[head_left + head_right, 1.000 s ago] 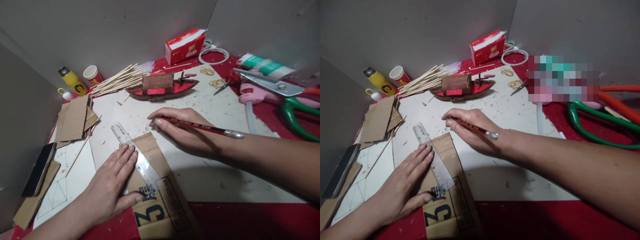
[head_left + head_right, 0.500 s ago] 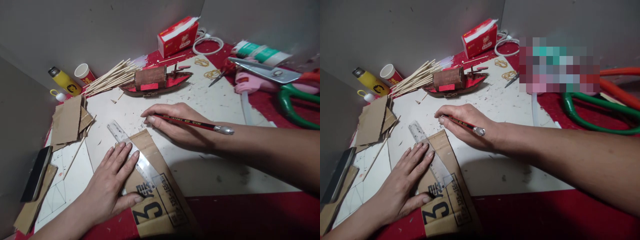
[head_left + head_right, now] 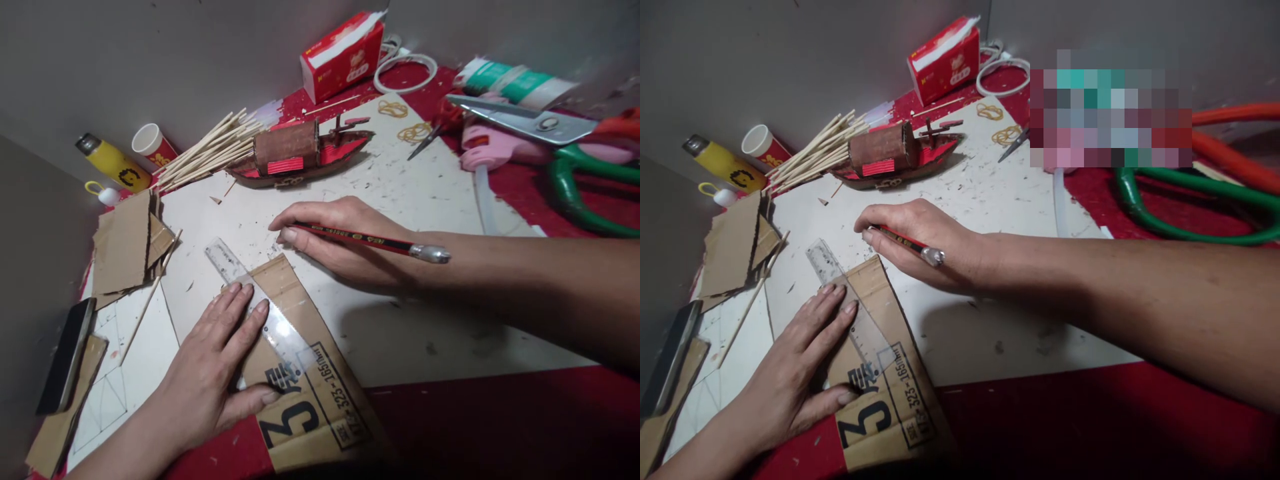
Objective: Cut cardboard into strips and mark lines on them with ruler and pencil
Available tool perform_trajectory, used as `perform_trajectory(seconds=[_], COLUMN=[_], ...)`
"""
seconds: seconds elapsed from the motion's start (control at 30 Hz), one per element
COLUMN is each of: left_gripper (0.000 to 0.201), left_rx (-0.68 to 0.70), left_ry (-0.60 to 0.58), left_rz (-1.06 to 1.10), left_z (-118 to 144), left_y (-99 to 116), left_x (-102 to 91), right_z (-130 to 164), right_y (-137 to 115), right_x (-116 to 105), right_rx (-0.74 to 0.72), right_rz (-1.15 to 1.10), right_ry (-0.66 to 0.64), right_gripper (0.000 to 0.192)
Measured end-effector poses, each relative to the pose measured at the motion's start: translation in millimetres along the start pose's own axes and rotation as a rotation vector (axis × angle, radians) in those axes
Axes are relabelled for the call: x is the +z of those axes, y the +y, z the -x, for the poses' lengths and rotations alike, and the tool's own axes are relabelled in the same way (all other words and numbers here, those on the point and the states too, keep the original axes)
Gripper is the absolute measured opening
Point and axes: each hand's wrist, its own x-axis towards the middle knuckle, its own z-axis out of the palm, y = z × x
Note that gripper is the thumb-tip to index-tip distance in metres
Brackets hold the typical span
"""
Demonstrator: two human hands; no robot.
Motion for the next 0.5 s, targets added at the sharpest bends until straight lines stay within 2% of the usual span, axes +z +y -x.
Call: perform_trajectory(seconds=[0.5], left_gripper=[0.082], left_rx=[-0.003], left_ry=[-0.028], left_rz=[-0.001], left_z=[-1.7], left_y=[0.1], left_x=[-1.9], right_z=[-1.0], right_y=[1.0], right_x=[1.5], right_rx=[0.021], right_rz=[0.005], right_ry=[0.038], right_gripper=[0.022])
